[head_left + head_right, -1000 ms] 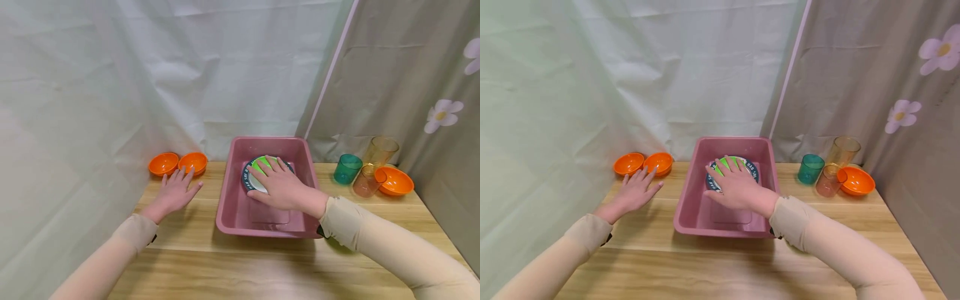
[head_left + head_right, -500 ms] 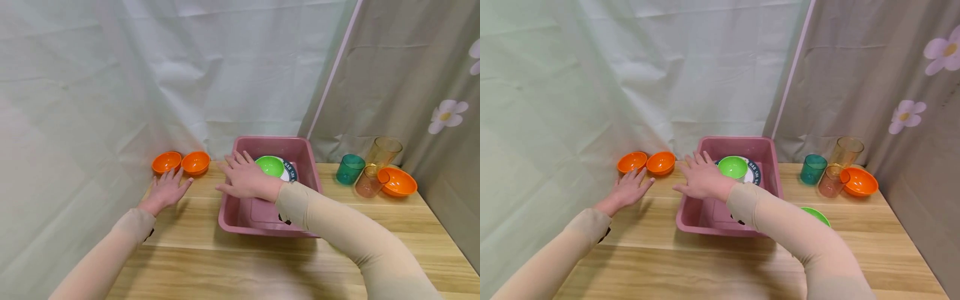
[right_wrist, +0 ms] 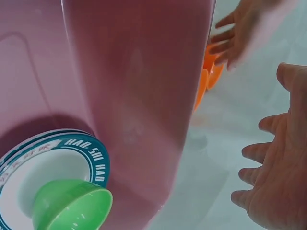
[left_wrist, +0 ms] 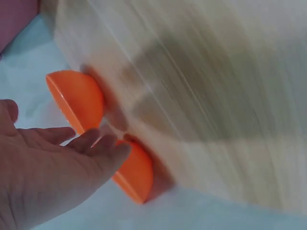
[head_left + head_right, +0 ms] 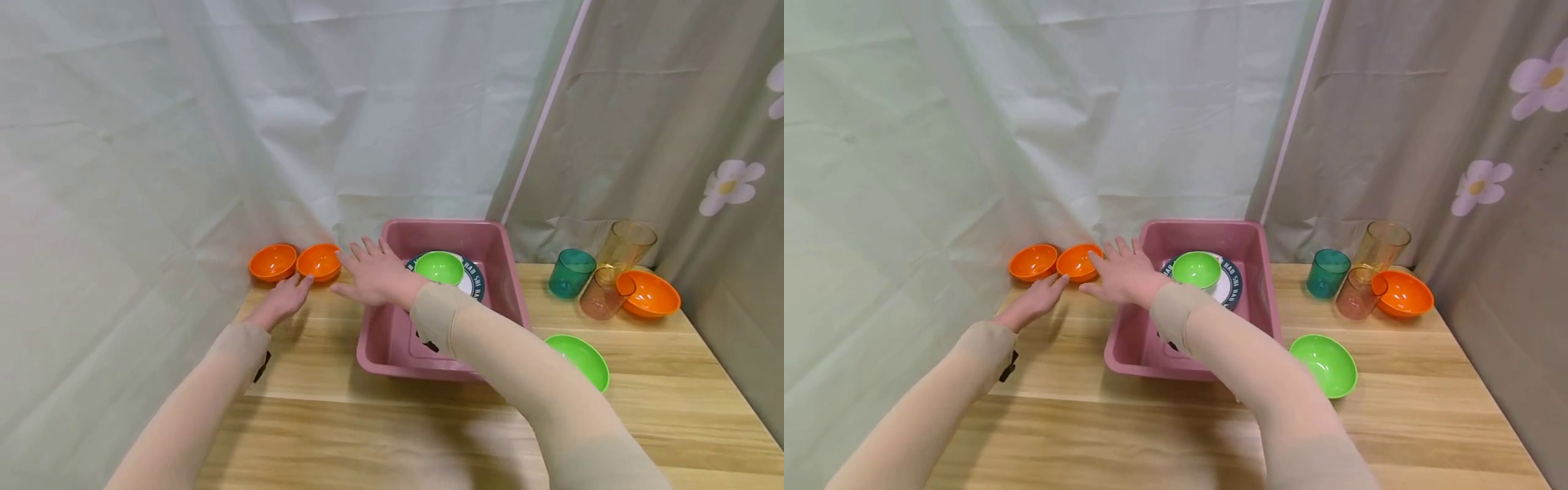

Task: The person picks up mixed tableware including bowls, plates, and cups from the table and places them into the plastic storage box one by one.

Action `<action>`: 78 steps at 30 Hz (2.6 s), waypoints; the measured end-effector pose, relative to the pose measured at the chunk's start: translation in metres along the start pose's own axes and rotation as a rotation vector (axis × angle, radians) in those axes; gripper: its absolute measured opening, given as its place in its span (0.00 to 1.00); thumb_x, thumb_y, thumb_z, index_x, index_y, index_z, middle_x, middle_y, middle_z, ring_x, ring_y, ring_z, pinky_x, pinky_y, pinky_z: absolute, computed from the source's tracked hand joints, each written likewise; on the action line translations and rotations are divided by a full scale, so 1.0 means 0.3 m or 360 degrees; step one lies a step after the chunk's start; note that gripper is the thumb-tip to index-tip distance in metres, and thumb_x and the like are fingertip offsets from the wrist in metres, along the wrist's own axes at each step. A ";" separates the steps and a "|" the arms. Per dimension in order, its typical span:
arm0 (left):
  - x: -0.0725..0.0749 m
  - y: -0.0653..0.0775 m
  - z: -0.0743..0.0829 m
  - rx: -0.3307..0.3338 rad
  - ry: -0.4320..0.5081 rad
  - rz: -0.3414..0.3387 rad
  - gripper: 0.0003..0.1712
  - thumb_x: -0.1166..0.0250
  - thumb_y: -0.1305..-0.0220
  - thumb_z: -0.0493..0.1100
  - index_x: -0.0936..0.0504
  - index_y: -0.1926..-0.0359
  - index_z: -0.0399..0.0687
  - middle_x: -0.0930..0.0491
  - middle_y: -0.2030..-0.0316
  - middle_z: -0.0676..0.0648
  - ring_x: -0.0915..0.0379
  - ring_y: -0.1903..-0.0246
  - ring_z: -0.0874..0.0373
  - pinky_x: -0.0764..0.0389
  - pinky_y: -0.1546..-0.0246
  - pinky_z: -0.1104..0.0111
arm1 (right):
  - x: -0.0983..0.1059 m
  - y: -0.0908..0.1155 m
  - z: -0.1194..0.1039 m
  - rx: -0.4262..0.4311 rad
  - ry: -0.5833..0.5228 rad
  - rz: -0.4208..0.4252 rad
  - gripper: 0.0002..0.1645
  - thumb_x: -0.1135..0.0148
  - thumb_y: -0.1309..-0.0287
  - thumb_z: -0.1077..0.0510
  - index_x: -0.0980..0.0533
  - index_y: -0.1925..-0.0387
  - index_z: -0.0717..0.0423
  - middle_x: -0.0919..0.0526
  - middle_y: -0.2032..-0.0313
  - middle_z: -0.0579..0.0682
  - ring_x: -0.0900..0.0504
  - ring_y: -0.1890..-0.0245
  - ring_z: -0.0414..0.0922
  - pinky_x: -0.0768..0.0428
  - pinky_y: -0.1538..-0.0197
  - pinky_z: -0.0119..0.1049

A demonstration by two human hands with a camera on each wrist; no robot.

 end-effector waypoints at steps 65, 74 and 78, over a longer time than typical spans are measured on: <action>-0.184 -0.118 -0.108 0.0699 0.1923 0.0023 0.34 0.66 0.16 0.51 0.57 0.18 0.45 0.32 0.41 0.37 0.16 0.61 0.54 0.26 0.38 0.60 | -0.093 -0.005 0.031 -0.0126 -0.0033 -0.0072 0.47 0.62 0.29 0.23 0.49 0.18 0.38 0.50 0.20 0.51 0.57 0.20 0.56 0.58 0.22 0.54; -0.200 -0.124 -0.112 0.0704 0.1882 0.0075 0.35 0.67 0.16 0.53 0.60 0.18 0.42 0.33 0.35 0.34 0.16 0.61 0.55 0.25 0.40 0.61 | -0.097 0.000 0.037 -0.0131 -0.0016 -0.0086 0.47 0.62 0.30 0.23 0.49 0.18 0.37 0.49 0.20 0.51 0.57 0.20 0.55 0.58 0.22 0.53; -0.190 -0.125 -0.084 0.0634 0.2005 -0.0018 0.33 0.65 0.16 0.51 0.56 0.17 0.47 0.42 0.25 0.35 0.24 0.40 0.48 0.29 0.36 0.59 | -0.097 0.004 0.047 -0.0150 -0.0021 -0.0091 0.47 0.64 0.30 0.23 0.50 0.18 0.38 0.49 0.20 0.51 0.57 0.20 0.55 0.59 0.22 0.54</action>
Point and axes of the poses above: each hand's wrist, its own y-axis away from the middle knuckle, its own x-axis out of the back of the hand, z = x × y, the point moved 10 cm from there along -y, towards the middle knuckle
